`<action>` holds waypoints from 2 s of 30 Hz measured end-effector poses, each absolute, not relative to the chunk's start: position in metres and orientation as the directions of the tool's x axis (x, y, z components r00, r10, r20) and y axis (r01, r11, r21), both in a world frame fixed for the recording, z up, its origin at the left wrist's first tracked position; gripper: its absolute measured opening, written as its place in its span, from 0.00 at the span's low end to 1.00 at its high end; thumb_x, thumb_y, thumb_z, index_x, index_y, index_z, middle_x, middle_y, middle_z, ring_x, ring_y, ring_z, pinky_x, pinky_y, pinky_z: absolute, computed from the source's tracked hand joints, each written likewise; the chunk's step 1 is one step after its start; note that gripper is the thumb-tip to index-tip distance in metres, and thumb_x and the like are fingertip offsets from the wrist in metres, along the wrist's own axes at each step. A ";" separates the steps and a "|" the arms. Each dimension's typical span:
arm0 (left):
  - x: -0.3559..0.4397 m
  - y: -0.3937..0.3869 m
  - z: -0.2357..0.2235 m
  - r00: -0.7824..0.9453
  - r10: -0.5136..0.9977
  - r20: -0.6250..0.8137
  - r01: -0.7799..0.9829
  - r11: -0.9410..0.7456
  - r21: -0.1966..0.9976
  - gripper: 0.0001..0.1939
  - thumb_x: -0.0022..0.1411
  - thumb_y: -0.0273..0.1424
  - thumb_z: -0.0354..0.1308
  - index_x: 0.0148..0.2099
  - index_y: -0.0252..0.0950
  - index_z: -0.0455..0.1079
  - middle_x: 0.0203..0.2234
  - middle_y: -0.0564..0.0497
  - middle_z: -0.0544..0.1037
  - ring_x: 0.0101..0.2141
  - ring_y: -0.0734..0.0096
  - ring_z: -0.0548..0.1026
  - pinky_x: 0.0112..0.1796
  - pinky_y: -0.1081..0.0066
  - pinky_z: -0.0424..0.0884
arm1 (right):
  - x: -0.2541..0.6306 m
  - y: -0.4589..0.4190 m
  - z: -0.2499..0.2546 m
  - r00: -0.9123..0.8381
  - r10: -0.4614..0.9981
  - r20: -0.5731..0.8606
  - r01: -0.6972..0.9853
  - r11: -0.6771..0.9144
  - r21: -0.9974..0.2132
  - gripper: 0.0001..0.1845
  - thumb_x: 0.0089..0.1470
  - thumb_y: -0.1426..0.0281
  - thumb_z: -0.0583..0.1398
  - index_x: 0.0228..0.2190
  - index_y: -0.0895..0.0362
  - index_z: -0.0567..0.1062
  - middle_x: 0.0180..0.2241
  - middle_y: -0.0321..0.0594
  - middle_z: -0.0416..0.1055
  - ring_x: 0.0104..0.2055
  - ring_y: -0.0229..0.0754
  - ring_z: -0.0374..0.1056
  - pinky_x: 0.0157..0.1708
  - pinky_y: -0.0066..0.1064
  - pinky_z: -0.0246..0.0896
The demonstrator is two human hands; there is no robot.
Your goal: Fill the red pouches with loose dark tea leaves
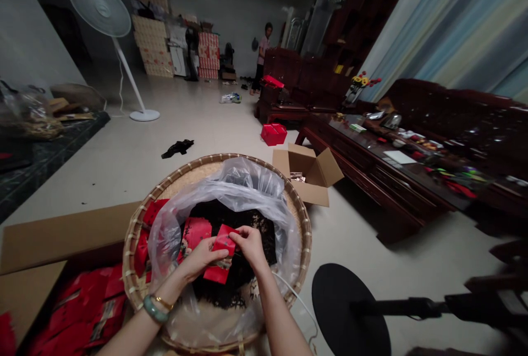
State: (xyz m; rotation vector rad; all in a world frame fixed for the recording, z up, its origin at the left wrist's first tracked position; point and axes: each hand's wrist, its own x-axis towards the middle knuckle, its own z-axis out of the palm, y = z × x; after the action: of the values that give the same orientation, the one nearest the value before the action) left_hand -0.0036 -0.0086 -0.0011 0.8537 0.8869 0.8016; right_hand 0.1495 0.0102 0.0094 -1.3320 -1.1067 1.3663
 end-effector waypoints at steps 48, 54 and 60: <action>-0.018 -0.002 0.006 0.188 0.982 -0.016 0.110 -0.005 0.994 0.27 0.42 0.27 0.66 0.49 0.39 0.71 0.42 0.48 0.77 0.43 0.60 0.73 0.49 0.63 0.65 | 0.170 0.000 0.070 -0.128 0.971 0.203 0.375 0.236 -0.896 0.07 0.48 0.68 0.60 0.24 0.55 0.78 0.34 0.43 0.76 0.39 0.44 0.70 0.42 0.35 0.62; -0.014 -0.003 0.004 0.127 0.981 -0.145 -0.049 0.152 0.987 0.24 0.37 0.29 0.69 0.41 0.32 0.71 0.38 0.46 0.78 0.42 0.57 0.75 0.47 0.59 0.67 | 0.189 0.003 0.065 -0.001 0.981 0.192 0.523 0.164 -0.836 0.17 0.44 0.66 0.63 0.38 0.56 0.76 0.41 0.45 0.74 0.43 0.47 0.68 0.45 0.38 0.60; -0.003 -0.006 0.012 0.282 0.943 -0.176 -0.116 0.216 0.969 0.27 0.40 0.33 0.69 0.45 0.34 0.70 0.39 0.47 0.78 0.38 0.62 0.76 0.40 0.67 0.72 | 0.164 0.003 0.048 -0.068 0.997 0.032 0.349 0.054 -0.936 0.12 0.42 0.65 0.64 0.32 0.58 0.78 0.28 0.39 0.75 0.28 0.40 0.67 0.30 0.29 0.62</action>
State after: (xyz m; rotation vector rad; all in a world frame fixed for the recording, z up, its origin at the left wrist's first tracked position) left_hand -0.0034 -0.0063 0.0123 1.0768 0.9938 0.9327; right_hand 0.1642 0.0028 0.0483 -1.4042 -1.5363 1.0303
